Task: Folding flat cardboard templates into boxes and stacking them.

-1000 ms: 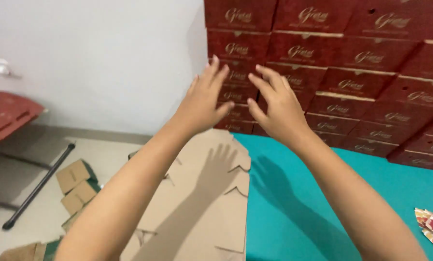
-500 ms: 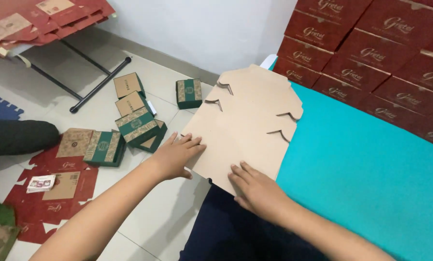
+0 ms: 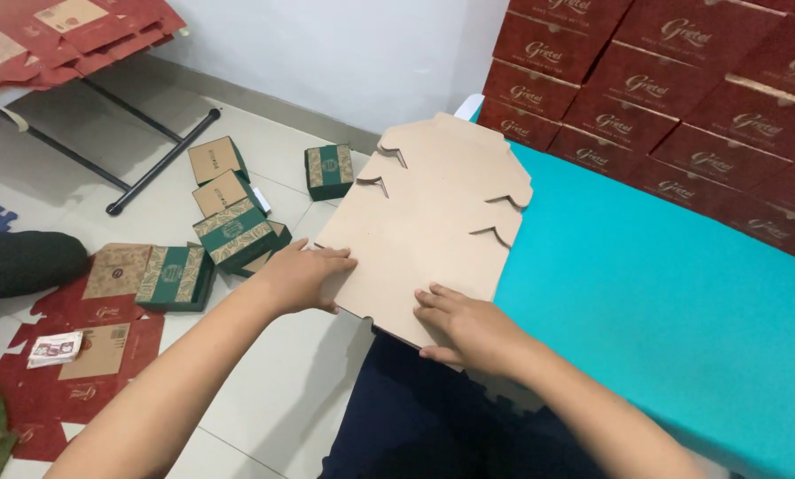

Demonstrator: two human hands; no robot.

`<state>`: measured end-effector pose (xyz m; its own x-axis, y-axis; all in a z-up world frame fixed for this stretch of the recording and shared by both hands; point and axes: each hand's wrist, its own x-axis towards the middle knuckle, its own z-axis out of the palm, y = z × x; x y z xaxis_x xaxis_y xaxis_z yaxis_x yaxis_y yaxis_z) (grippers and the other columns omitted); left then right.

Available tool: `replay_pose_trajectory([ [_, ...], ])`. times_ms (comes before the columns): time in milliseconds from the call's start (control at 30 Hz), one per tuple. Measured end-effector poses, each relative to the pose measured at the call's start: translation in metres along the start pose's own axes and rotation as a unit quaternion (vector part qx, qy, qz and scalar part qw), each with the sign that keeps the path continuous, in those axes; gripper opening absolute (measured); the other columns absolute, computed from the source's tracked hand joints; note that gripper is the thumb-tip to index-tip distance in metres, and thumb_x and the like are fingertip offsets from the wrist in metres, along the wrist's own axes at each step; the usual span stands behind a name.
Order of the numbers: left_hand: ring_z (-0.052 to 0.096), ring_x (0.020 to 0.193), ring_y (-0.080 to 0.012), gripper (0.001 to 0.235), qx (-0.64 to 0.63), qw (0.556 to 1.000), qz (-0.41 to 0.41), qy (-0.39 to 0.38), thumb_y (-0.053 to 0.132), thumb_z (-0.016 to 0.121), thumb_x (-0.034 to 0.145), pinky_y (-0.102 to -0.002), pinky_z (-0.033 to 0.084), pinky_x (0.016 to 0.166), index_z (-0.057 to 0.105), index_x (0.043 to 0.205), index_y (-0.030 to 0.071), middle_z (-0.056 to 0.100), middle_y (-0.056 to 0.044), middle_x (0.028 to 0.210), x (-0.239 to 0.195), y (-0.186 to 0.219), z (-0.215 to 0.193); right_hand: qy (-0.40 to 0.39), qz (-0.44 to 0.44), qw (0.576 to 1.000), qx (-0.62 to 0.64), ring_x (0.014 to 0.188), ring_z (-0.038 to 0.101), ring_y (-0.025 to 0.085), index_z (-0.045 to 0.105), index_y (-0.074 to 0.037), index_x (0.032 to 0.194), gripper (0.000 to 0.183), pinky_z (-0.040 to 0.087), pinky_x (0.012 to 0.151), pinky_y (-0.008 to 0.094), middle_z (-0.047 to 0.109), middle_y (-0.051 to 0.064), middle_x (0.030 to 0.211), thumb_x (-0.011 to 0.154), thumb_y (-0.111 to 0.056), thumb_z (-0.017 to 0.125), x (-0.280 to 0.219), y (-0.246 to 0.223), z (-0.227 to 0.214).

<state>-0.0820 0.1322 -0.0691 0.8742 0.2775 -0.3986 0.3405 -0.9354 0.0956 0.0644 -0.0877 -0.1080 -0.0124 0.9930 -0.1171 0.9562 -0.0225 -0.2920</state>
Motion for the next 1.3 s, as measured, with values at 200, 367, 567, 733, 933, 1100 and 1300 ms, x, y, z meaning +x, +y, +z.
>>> replay_pose_trajectory([
  [200,0.036,0.137,-0.025,0.085,-0.016,1.0,-0.006,0.007,0.025,0.085,0.065,-0.048,0.01,0.119,0.045,0.139,0.019,0.04,-0.002,0.148,-0.006,0.005,-0.007,0.034,0.001,0.999,0.021,0.121,0.054,0.033,0.06,-0.003,0.116,0.034,0.049,0.093,0.04,0.062,0.016,0.122,0.085,-0.01,0.049,0.0,0.003,0.001],
  [367,0.049,0.126,-0.0225,0.045,0.03,0.993,0.045,0.109,0.017,0.066,0.082,-0.047,0.023,0.115,0.058,0.126,0.02,0.056,0.0,0.133,-0.01,0.002,-0.015,0.249,0.01,0.96,-0.13,0.107,0.063,0.022,0.061,-0.013,0.116,0.028,0.051,0.084,0.033,0.068,0.006,0.112,0.091,-0.011,0.05,-0.015,-0.006,-0.002],
  [567,0.062,0.11,-0.0208,0.029,0.025,0.856,0.191,0.481,0.014,0.059,0.086,-0.042,0.044,0.102,0.065,0.114,0.018,0.068,-0.002,0.116,-0.015,0.061,-0.008,0.418,0.093,0.9,-0.079,0.099,0.061,0.02,0.067,-0.018,0.112,0.032,0.045,0.089,0.036,0.066,0.001,0.115,0.085,-0.01,0.052,-0.084,-0.015,-0.042],
  [733,0.059,0.107,-0.0191,0.023,-0.069,0.834,0.276,0.473,0.014,0.06,0.083,-0.034,0.048,0.093,0.063,0.106,0.012,0.066,-0.003,0.108,-0.004,0.141,0.024,0.373,0.306,0.875,0.036,0.101,0.061,0.017,0.075,-0.016,0.099,0.031,0.043,0.094,0.036,0.071,-0.001,0.107,0.07,-0.023,0.069,-0.17,-0.018,-0.016],
  [933,0.055,0.086,-0.0243,0.026,-0.121,0.82,0.392,0.4,0.012,0.053,0.082,-0.037,0.041,0.089,0.06,0.106,0.006,0.058,-0.007,0.091,0.045,0.202,0.071,0.365,0.541,0.755,0.068,0.095,0.068,0.011,0.079,-0.011,0.079,0.02,0.042,0.107,0.032,0.079,-0.008,0.089,0.072,-0.028,0.071,-0.218,0.01,0.038],
  [1100,0.053,0.088,-0.0273,0.039,-0.037,0.837,0.311,0.448,0.015,0.058,0.08,-0.048,0.026,0.112,0.058,0.117,0.002,0.055,-0.012,0.087,0.085,0.224,0.072,0.397,0.584,0.684,-0.182,0.135,0.047,0.029,0.066,-0.018,0.121,0.054,-0.007,0.117,0.068,0.064,0.003,0.128,0.075,-0.044,0.071,-0.215,0.031,0.063],
  [1300,0.044,0.122,-0.0331,0.046,0.008,0.848,0.297,0.439,0.017,0.051,0.08,-0.05,0.022,0.113,0.053,0.122,-0.003,0.053,-0.018,0.121,0.089,0.244,0.096,0.388,0.402,0.829,-0.031,0.124,0.053,0.026,0.071,-0.009,0.101,0.03,0.038,0.105,0.041,0.067,0.002,0.116,0.074,-0.02,0.069,-0.181,0.026,0.064],
])
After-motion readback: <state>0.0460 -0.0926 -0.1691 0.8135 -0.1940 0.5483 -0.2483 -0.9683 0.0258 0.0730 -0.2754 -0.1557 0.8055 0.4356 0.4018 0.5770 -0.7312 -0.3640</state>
